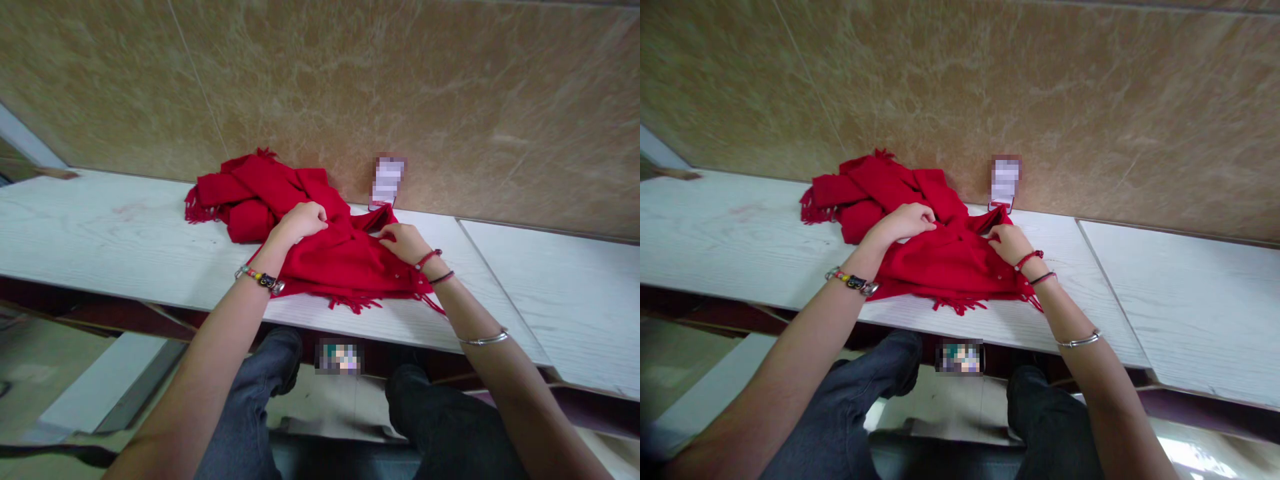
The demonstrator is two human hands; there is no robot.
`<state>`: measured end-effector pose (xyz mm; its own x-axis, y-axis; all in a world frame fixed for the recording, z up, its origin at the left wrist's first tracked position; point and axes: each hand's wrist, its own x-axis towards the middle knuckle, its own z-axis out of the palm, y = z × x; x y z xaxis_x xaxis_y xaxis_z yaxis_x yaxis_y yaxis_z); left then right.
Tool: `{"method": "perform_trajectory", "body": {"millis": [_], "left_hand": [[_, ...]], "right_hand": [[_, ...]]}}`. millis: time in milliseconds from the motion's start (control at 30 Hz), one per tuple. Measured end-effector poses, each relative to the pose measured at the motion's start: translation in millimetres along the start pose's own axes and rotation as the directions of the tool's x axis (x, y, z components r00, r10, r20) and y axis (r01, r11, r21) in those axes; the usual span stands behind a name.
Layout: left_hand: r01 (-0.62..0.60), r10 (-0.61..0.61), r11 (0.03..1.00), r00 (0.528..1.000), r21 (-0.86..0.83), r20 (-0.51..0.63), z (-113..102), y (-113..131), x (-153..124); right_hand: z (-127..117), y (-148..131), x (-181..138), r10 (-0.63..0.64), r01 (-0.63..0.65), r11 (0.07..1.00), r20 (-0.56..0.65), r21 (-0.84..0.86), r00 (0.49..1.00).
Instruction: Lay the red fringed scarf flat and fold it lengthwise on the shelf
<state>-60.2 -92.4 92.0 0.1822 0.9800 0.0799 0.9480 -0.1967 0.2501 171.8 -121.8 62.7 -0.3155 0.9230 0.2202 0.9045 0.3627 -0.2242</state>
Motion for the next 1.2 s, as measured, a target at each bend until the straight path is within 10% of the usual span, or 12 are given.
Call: {"method": "perform_trajectory", "body": {"millis": [700,1033,1100,1200], "left_hand": [[0.122,-0.112,0.988,0.989,0.097,-0.101,-13,-7,-6],[0.454,-0.381,0.888,0.815,0.073,-0.437,-47,-26,-21],[0.424,-0.369,0.893,0.88,0.147,-0.299,-48,-28,-22],[0.251,-0.305,0.944,0.913,0.215,0.272,-44,-29,-22]], "right_hand": [[-13,25,1,0.124,-0.051,0.981,-0.397,0.19,0.91],[-57,66,-17,0.448,-0.395,0.892,-0.548,0.22,0.706],[-61,69,-19,0.445,-0.451,0.886,-0.473,0.108,0.76],[-59,72,-20,0.375,-0.382,0.911,-0.075,-0.156,0.924]]}}
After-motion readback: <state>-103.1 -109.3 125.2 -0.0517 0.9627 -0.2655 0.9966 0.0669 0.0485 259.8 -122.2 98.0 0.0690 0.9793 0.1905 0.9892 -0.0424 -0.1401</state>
